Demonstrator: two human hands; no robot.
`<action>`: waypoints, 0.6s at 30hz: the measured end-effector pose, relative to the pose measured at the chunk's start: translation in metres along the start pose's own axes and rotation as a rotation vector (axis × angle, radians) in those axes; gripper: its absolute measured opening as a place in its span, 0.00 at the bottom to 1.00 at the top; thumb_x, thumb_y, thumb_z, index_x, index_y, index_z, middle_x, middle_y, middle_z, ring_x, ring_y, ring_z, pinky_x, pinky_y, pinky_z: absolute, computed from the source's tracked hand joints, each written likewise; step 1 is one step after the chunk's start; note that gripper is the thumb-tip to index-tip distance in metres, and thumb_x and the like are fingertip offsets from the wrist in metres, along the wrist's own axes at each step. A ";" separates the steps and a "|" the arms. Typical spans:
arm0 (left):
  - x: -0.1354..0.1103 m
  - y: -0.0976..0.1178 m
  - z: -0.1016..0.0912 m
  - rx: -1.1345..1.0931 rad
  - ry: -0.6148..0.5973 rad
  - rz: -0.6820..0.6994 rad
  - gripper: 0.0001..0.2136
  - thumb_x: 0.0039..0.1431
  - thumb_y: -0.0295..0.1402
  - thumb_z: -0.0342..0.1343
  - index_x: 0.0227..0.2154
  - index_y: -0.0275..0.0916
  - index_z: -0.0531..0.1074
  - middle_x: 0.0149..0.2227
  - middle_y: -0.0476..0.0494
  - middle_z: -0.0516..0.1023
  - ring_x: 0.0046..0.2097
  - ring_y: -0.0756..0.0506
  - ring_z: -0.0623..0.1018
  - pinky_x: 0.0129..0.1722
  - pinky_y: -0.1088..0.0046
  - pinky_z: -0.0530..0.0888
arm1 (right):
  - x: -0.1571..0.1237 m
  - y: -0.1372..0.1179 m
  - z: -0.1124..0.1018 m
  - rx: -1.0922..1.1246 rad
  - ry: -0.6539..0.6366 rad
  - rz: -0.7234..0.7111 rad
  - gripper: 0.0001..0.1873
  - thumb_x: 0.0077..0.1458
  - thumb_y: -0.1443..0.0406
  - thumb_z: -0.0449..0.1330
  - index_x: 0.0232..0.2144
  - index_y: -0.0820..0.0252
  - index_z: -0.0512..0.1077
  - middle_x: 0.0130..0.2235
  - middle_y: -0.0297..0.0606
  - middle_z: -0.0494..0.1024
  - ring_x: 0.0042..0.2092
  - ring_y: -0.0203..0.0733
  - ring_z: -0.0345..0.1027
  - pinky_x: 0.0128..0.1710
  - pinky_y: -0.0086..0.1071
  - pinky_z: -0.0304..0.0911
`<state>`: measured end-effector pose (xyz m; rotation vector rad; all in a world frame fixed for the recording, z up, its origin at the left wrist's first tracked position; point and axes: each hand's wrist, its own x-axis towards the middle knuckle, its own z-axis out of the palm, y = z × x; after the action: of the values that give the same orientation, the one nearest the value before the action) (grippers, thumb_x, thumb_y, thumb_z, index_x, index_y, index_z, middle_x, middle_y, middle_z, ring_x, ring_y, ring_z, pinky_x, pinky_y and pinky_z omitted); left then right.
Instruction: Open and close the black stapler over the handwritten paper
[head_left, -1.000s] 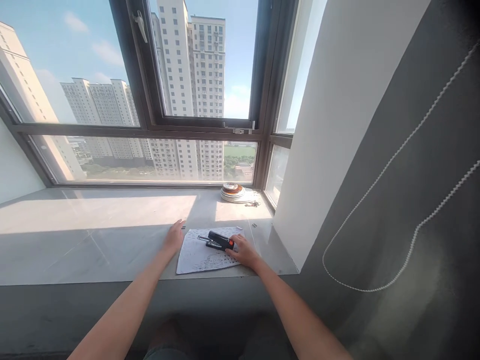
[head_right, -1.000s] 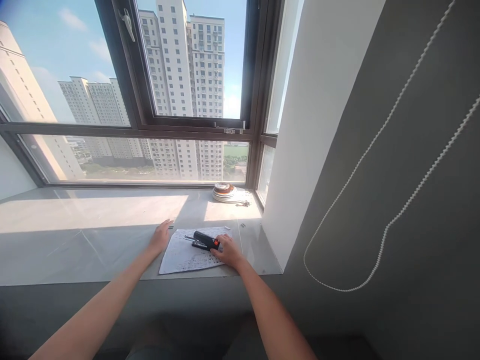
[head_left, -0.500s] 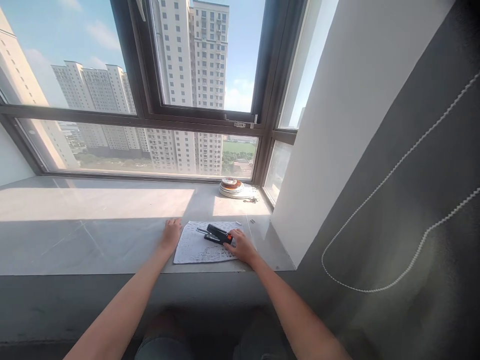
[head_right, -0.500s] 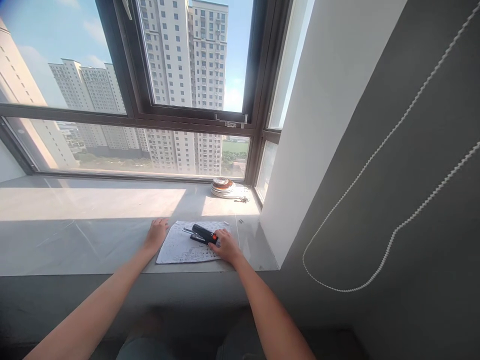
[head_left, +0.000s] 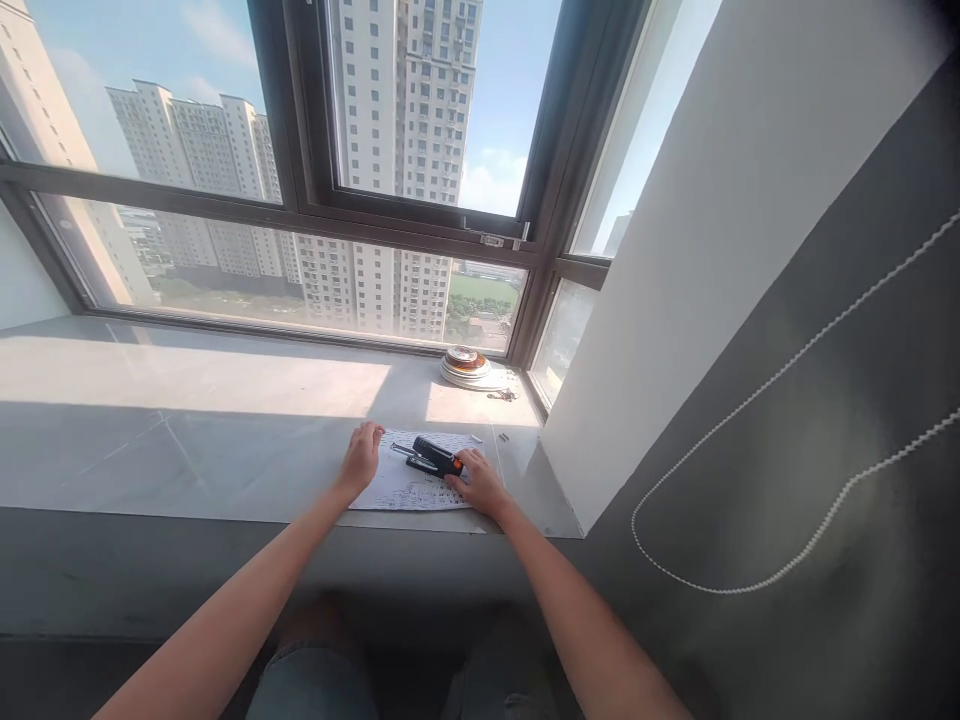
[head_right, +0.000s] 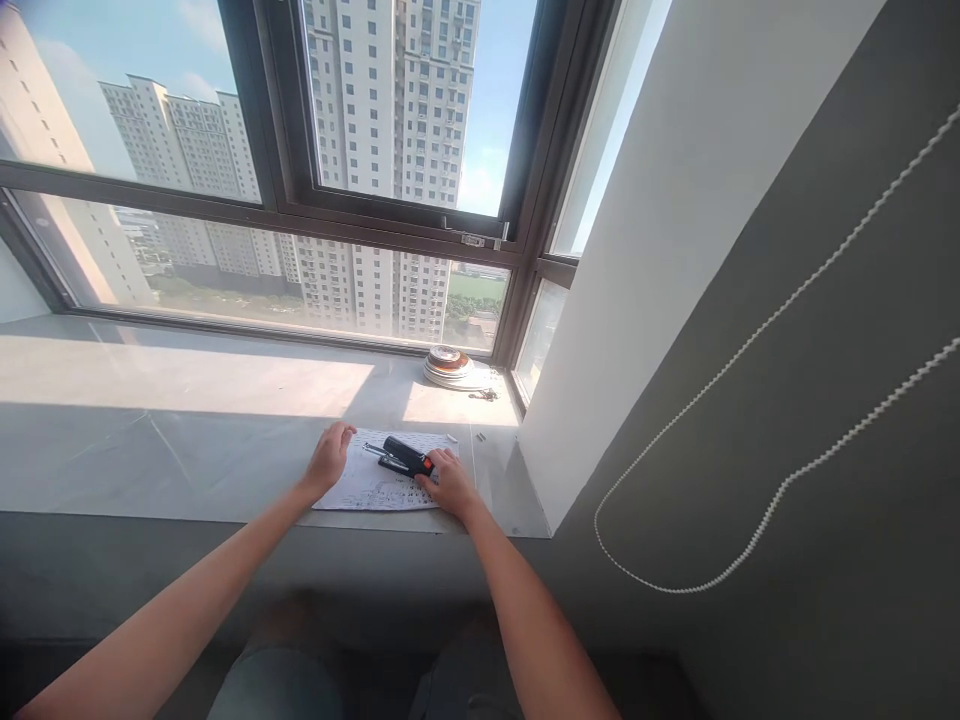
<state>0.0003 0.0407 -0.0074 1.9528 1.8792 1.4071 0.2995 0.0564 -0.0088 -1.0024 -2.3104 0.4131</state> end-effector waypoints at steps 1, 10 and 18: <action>-0.002 0.005 0.005 -0.042 -0.031 0.016 0.15 0.71 0.39 0.41 0.40 0.41 0.71 0.42 0.37 0.76 0.49 0.36 0.74 0.50 0.57 0.72 | 0.000 0.001 0.000 0.001 0.002 0.002 0.09 0.62 0.61 0.63 0.42 0.56 0.70 0.43 0.40 0.74 0.47 0.48 0.65 0.46 0.38 0.61; -0.006 0.014 0.013 -0.110 -0.143 0.185 0.16 0.70 0.36 0.46 0.51 0.42 0.76 0.45 0.38 0.80 0.50 0.37 0.75 0.55 0.57 0.70 | 0.000 0.007 0.003 0.052 -0.002 -0.004 0.08 0.61 0.62 0.62 0.42 0.55 0.69 0.44 0.40 0.74 0.48 0.49 0.64 0.48 0.40 0.62; -0.011 0.024 0.011 0.032 -0.268 0.200 0.11 0.64 0.32 0.55 0.45 0.44 0.79 0.44 0.38 0.82 0.50 0.35 0.75 0.54 0.55 0.68 | 0.002 0.011 0.005 0.087 -0.006 0.022 0.06 0.61 0.65 0.60 0.41 0.55 0.69 0.43 0.40 0.73 0.48 0.49 0.64 0.49 0.41 0.62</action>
<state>0.0269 0.0321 -0.0049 2.2670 1.6380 1.0928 0.3018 0.0650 -0.0172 -0.9866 -2.2676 0.5215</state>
